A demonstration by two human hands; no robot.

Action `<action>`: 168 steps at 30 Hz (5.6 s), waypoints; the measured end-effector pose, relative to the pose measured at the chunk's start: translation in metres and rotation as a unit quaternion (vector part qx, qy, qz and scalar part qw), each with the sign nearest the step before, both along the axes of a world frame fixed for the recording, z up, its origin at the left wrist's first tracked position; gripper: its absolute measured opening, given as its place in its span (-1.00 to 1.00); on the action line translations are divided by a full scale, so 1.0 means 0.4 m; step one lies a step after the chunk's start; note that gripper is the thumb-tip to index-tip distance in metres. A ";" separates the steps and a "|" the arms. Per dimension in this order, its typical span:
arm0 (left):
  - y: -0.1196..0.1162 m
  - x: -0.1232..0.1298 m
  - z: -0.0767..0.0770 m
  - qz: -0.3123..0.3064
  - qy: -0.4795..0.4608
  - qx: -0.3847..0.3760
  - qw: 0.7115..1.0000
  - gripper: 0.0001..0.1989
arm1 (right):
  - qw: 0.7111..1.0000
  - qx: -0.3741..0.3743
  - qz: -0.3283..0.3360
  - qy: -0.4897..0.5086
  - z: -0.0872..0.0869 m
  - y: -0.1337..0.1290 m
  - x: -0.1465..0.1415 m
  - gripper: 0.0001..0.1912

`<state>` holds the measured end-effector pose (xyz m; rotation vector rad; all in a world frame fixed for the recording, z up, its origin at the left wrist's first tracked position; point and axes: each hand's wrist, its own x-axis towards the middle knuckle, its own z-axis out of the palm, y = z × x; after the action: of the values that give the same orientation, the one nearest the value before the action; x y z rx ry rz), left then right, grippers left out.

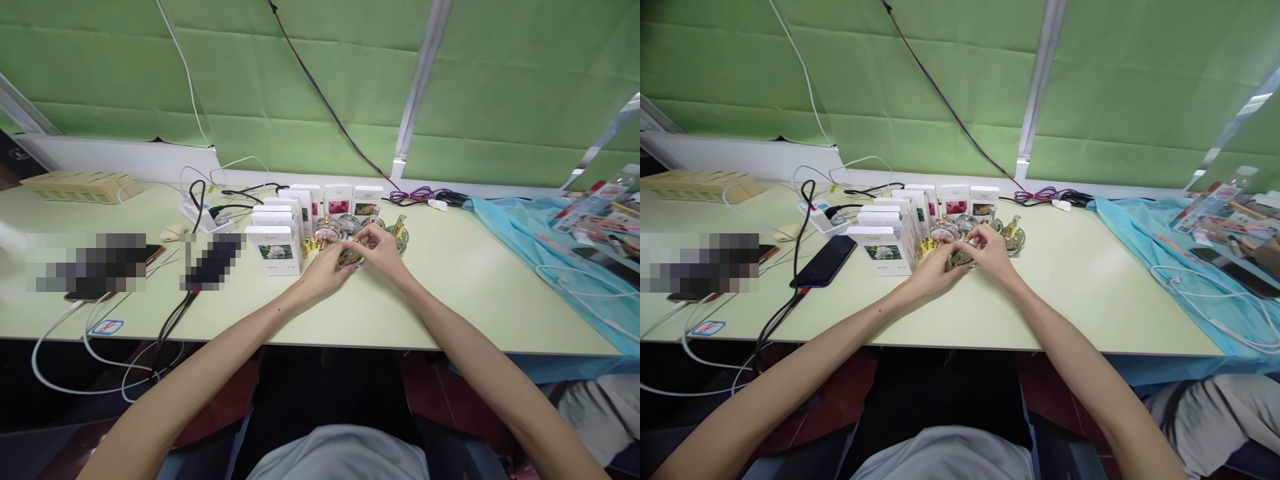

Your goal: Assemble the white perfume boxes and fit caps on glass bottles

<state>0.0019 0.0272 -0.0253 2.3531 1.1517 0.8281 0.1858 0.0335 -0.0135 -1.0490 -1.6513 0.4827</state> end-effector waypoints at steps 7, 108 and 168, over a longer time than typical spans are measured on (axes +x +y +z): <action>0.000 0.000 0.001 0.002 0.001 0.003 1.000 -0.74 | 1.000 -0.014 0.001 0.000 0.001 0.000 0.000 -0.64; -0.006 -0.009 0.008 0.154 0.186 0.003 0.970 -0.75 | 0.935 -0.103 -0.099 -0.326 0.009 -0.001 0.037 -0.68; -0.015 -0.010 -0.003 -0.055 0.012 0.248 0.967 -0.47 | 0.999 -0.018 -0.007 0.035 0.046 -0.049 -0.006 -0.56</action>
<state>-0.0023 0.0211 -0.0265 2.8004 0.8839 1.1596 0.1835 0.0140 0.0049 -1.0571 -1.5788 0.5360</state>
